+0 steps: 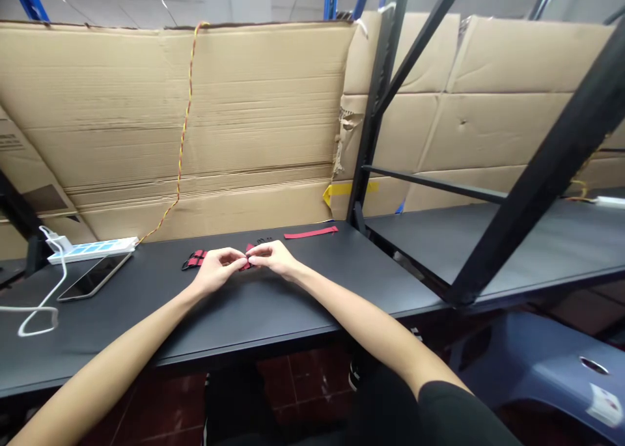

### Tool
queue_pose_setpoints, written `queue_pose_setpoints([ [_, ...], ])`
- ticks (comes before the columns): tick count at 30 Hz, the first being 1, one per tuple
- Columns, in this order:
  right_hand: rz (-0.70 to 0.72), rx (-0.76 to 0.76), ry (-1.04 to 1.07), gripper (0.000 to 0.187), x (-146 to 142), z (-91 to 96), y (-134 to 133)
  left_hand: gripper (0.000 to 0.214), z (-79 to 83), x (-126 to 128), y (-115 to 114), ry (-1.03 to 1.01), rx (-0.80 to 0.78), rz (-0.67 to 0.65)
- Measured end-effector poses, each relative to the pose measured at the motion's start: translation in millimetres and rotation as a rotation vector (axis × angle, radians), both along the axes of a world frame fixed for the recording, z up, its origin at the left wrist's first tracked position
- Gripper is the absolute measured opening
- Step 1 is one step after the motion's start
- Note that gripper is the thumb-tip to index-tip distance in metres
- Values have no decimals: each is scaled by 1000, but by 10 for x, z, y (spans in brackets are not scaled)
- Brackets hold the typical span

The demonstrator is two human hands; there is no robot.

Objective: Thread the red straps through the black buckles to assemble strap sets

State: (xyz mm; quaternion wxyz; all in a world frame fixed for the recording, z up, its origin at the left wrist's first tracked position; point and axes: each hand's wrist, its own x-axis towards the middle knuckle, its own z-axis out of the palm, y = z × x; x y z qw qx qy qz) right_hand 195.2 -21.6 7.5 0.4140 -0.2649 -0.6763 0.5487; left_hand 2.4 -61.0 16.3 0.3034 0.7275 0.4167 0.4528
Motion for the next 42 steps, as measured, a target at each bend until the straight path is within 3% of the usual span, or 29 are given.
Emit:
queue_pose_setpoints([
  [5, -8, -52, 24, 40, -8, -10, -26, 32, 1, 3, -13, -10, -30, 29],
  [11, 97, -234, 71, 48, 24, -63, 17, 30, -11, 18, -30, -38, -31, 58],
  [23, 96, -230, 130, 40, -10, -64, -12, 30, -4, 38, -57, -22, 40, 48],
  [28, 81, -213, 201, 35, -17, -43, -3, 42, 16, 60, -65, 53, 178, 28],
  [35, 31, -205, 257, 37, -33, -14, -17, 27, 86, 49, -134, 161, 266, 66],
  [42, -39, -194, 334, 41, -33, -16, -1, 32, 35, 27, -69, 181, 278, 57],
])
